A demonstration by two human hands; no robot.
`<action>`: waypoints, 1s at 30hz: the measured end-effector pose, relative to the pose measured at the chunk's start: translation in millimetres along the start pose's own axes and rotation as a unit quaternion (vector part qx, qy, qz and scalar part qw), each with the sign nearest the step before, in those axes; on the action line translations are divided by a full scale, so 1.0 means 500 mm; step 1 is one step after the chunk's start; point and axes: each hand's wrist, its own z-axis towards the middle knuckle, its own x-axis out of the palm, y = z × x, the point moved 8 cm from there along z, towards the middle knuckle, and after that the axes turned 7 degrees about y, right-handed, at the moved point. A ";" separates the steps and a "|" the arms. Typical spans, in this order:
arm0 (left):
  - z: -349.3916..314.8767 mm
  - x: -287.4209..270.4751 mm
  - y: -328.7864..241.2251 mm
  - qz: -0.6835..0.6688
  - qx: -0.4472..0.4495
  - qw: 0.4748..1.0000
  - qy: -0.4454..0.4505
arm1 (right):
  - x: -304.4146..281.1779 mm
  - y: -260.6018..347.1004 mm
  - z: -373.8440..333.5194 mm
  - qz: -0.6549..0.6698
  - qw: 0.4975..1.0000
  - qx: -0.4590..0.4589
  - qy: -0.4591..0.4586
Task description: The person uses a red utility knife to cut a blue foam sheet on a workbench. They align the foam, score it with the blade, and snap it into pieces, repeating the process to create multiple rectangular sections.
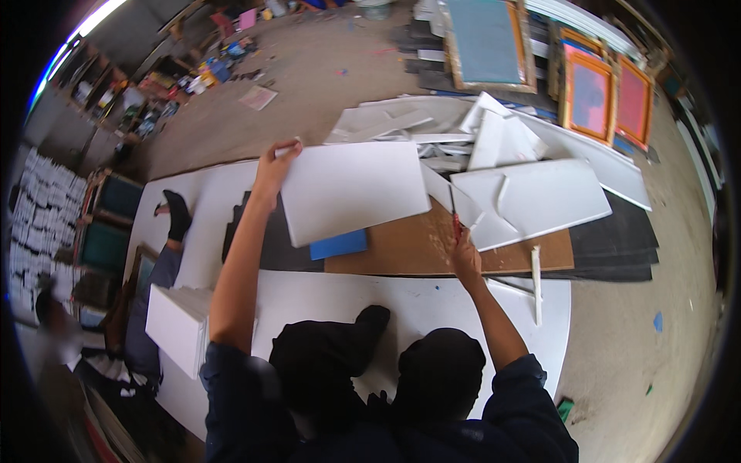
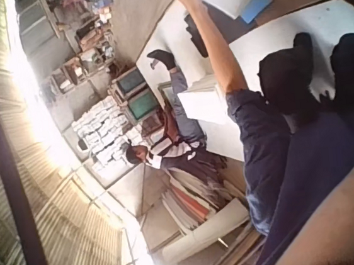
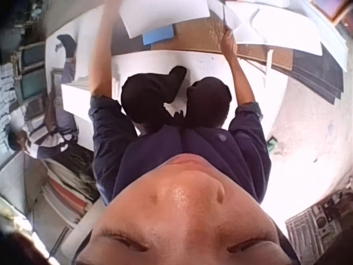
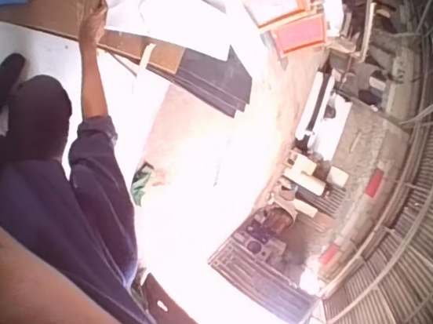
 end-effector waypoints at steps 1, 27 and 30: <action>-0.039 -0.041 0.037 -0.082 -0.047 0.995 -0.027 | 0.004 0.017 0.014 0.040 0.998 -0.037 -0.009; -0.943 -0.528 0.253 -0.338 0.165 0.777 -0.505 | 0.248 1.118 -0.392 0.262 0.694 -0.359 0.567; -0.960 -0.579 0.277 -0.286 0.137 0.777 -0.543 | 0.301 1.169 -0.402 0.223 0.735 -0.362 0.528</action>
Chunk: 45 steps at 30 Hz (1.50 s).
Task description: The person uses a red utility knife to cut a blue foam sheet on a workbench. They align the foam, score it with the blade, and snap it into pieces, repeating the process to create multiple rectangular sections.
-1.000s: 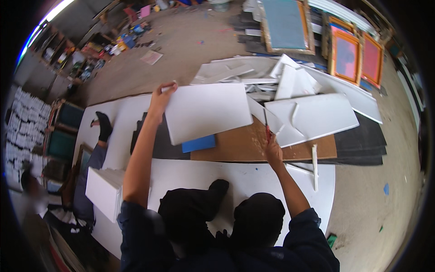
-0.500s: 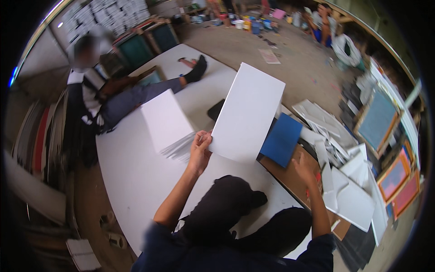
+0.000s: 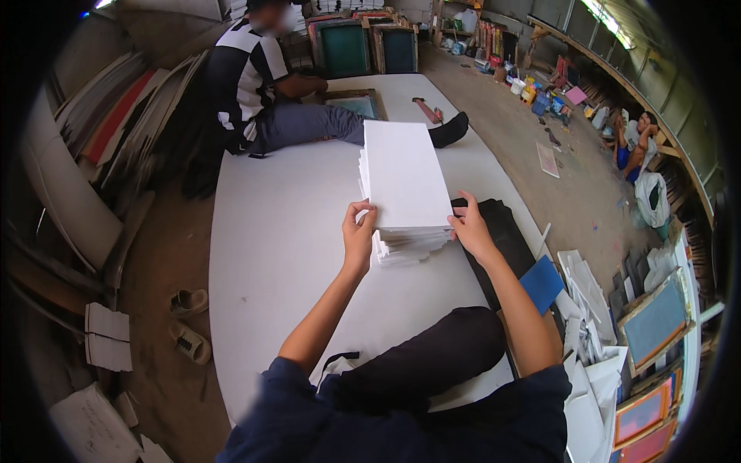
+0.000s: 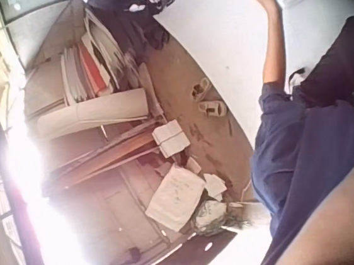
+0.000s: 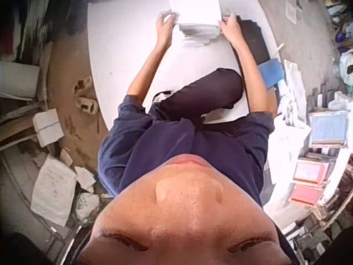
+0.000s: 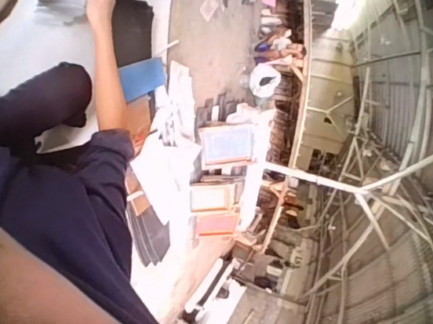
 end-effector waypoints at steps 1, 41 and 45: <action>0.012 -0.013 0.007 0.043 -0.001 0.999 0.001 | 0.007 -0.004 0.014 -0.013 1.000 0.006 -0.004; -0.471 0.843 0.774 0.234 -0.072 0.788 0.566 | -0.452 -0.703 -0.947 -0.103 0.724 0.359 -0.580; -0.588 0.975 0.754 0.225 0.081 0.720 0.652 | -0.433 -0.618 -1.089 -0.095 0.661 0.338 -0.663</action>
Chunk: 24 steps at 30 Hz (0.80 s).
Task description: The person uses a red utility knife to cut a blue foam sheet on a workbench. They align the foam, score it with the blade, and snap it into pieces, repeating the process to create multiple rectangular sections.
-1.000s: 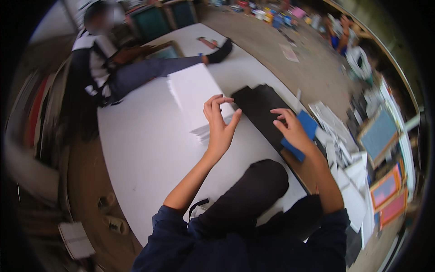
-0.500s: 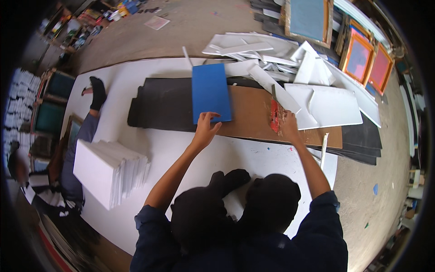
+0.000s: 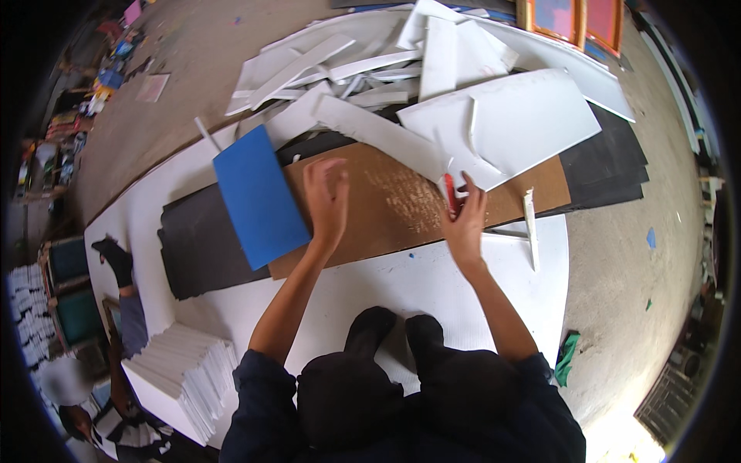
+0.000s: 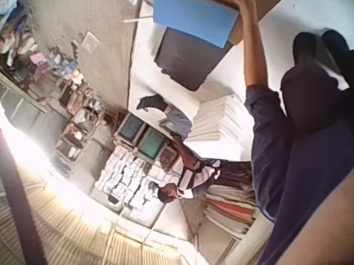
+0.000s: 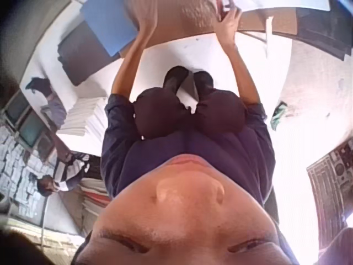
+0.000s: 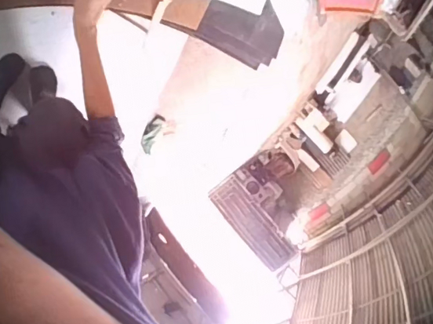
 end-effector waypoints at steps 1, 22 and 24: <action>0.018 0.047 -0.036 0.073 0.047 0.996 0.039 | -0.037 -0.022 0.014 -0.035 0.999 0.007 -0.009; 0.075 0.272 0.002 0.245 0.006 0.964 0.100 | -0.158 -0.170 0.097 -0.189 0.969 0.135 -0.082; 0.066 0.300 -0.004 0.126 -0.070 0.977 0.160 | -0.213 -0.199 0.066 -0.225 0.955 0.159 -0.110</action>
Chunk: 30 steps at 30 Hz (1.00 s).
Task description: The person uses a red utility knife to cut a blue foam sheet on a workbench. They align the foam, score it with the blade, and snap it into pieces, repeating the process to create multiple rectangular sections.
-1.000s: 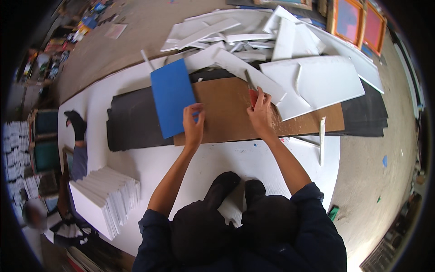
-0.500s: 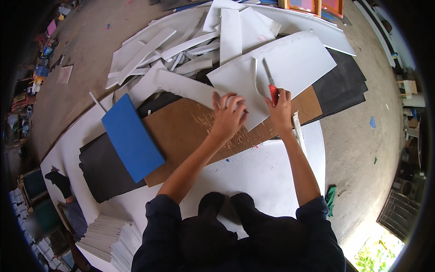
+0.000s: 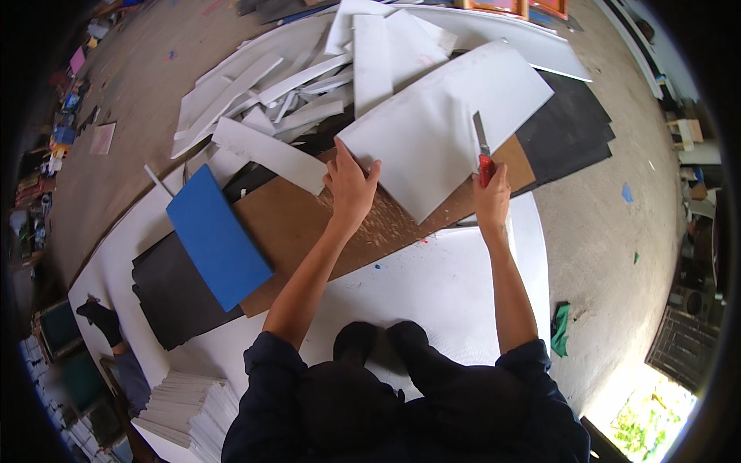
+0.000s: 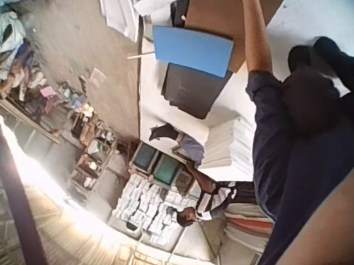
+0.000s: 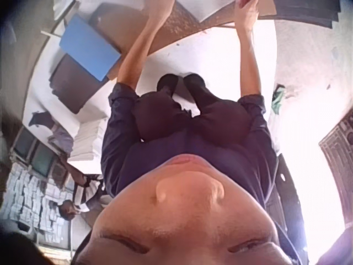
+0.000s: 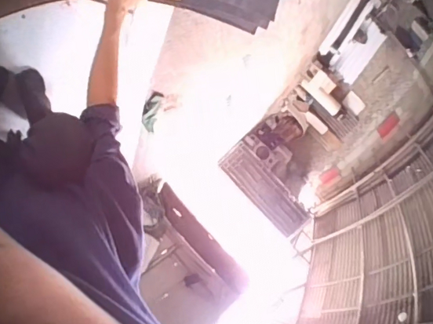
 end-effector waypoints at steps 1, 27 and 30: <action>0.001 0.001 -0.011 -0.106 0.030 0.994 -0.019 | -0.021 -0.030 -0.003 -0.014 1.000 0.013 -0.017; -0.208 -0.146 0.217 -0.146 -0.218 0.962 -0.077 | 0.071 0.063 -0.035 0.084 0.989 -0.093 0.080; -0.173 -0.149 0.201 0.086 -0.171 0.975 -0.109 | 0.089 0.095 -0.019 0.028 0.988 -0.133 0.074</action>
